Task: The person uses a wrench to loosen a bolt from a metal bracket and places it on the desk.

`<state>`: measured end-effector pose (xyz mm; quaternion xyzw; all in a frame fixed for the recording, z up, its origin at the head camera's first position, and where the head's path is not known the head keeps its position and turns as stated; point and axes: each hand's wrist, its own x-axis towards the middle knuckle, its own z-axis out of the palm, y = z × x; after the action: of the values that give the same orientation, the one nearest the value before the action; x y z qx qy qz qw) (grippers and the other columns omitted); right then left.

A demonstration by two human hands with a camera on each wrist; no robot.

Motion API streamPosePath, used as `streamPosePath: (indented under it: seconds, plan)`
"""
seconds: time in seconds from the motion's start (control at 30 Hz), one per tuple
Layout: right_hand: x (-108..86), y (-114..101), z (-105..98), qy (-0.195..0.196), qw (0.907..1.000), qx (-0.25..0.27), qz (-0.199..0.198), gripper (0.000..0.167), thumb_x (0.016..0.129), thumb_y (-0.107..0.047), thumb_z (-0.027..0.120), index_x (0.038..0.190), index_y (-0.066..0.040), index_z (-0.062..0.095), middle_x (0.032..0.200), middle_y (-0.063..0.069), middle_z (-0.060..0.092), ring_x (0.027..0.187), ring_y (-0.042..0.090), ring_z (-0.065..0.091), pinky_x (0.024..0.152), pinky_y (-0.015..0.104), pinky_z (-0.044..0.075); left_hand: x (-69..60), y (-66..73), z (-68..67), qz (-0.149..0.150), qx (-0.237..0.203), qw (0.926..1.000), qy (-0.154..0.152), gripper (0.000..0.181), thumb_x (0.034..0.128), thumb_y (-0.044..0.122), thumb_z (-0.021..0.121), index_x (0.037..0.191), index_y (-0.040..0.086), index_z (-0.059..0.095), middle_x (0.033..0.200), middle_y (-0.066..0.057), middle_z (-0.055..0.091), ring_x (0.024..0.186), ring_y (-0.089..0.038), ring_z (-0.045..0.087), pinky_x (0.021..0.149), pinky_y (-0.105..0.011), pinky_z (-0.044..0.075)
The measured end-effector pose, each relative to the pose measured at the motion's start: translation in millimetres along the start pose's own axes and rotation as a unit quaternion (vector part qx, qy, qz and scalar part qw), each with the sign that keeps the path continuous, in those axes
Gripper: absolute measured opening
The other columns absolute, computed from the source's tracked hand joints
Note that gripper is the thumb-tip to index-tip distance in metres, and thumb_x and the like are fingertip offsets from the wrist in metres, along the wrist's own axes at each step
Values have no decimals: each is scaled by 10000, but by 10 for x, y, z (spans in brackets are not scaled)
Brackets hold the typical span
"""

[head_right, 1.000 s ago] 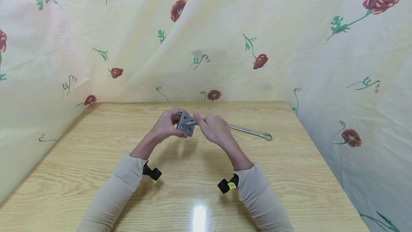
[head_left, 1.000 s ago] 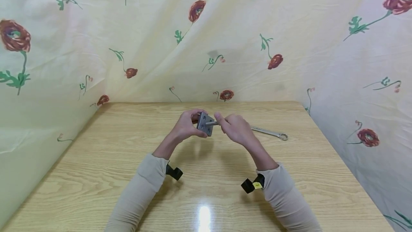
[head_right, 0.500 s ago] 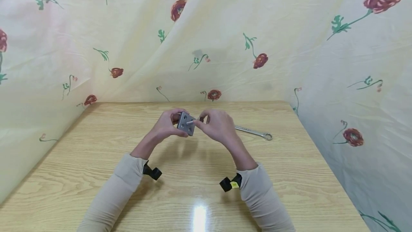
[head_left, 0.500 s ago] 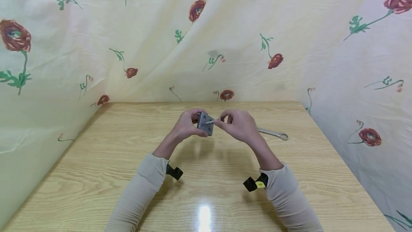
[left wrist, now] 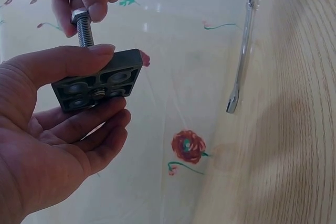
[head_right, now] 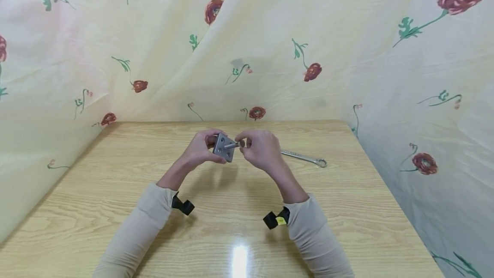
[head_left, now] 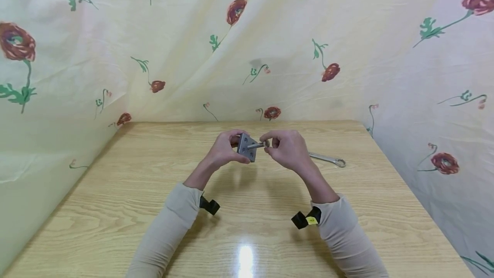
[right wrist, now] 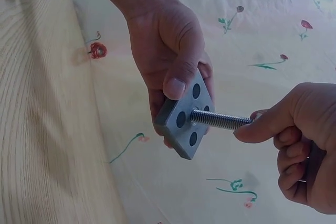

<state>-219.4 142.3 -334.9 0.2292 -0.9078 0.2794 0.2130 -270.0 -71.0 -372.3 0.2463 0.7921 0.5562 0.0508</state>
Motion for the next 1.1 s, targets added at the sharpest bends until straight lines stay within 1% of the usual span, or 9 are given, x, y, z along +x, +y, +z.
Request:
streamPosePath:
  seconds: [0.13, 0.27, 0.33, 0.43, 0.53, 0.7, 0.8, 0.9, 1.1]
  plan:
    - [7, 19, -31, -433, 9988, -174, 131, 335, 799, -153, 813, 1123, -111, 741, 600, -1, 586, 525, 99, 467, 515, 250, 343, 3, -7, -3, 25, 54, 10000, 41, 688, 654, -44, 872, 1284, 15, 604, 1169, -208, 710, 1012, -257, 688, 939, -398, 556]
    - [21, 19, -75, -957, 9913, -250, 873, 536, 836, -468, 764, 1243, -134, 658, 711, 32, 658, 576, 139, 546, 523, 267, 393, 6, -12, -6, 23, 64, 10000, 57, 689, 654, -51, 870, 1287, 8, 603, 1164, -205, 710, 1007, -251, 685, 942, -389, 548]
    - [25, 18, -75, -1061, 9856, -265, 1287, 573, 874, -617, 652, 1183, -136, 675, 782, 51, 689, 618, 164, 582, 533, 277, 414, 7, -14, -6, 8, 56, 10000, 59, 692, 653, -57, 869, 1288, 6, 601, 1166, -205, 706, 1013, -255, 680, 946, -397, 547]
    - [18, 22, -44, -1164, 9788, -109, 1680, 681, 943, -720, 423, 1007, -113, 725, 808, 66, 713, 642, 180, 605, 539, 286, 425, 5, -14, -8, -37, 52, 10000, 74, 691, 650, -62, 867, 1283, 14, 602, 1171, -202, 704, 1024, -259, 679, 955, -409, 548]
    - [3, 23, 13, -1228, 9756, 115, 1816, 796, 985, -715, 266, 812, -96, 735, 716, 54, 683, 580, 182, 561, 505, 293, 401, 5, -13, -7, -59, 70, 9999, 100, 691, 644, -62, 869, 1278, 22, 605, 1166, -202, 707, 1022, -260, 679, 960, -420, 547]
    - [-6, 19, 94, -1221, 9761, 392, 1754, 759, 1036, -621, 253, 633, -110, 645, 543, -17, 516, 472, 136, 417, 449, 263, 311, 7, -13, -7, -53, 146, 9998, 133, 699, 640, -56, 874, 1282, 23, 607, 1154, -195, 712, 1011, -252, 678, 955, -411, 543]
    - [-3, 16, 101, -1221, 9777, 444, 1649, 685, 1053, -559, 295, 623, -121, 598, 523, -41, 442, 461, 120, 367, 445, 252, 277, 7, -12, -8, -27, 196, 9997, 134, 701, 641, -52, 875, 1284, 28, 606, 1146, -189, 714, 1005, -248, 679, 947, -400, 545]
    - [4, 10, 88, -1124, 9800, 432, 1584, 609, 1052, -520, 363, 640, -131, 584, 540, -42, 446, 472, 125, 369, 460, 262, 283, 3, -8, -11, -9, 193, 9997, 113, 700, 644, -50, 873, 1285, 27, 603, 1149, -189, 713, 1009, -251, 681, 953, -406, 544]
    - [25, 18, 56, -925, 9863, 200, 1354, 480, 1017, -461, 506, 709, -116, 636, 562, -36, 417, 505, 130, 371, 495, 266, 280, 0, 3, -13, -53, 64, 9999, 91, 693, 643, -57, 871, 1277, 29, 606, 1158, -190, 710, 1015, -249, 680, 959, -409, 544]
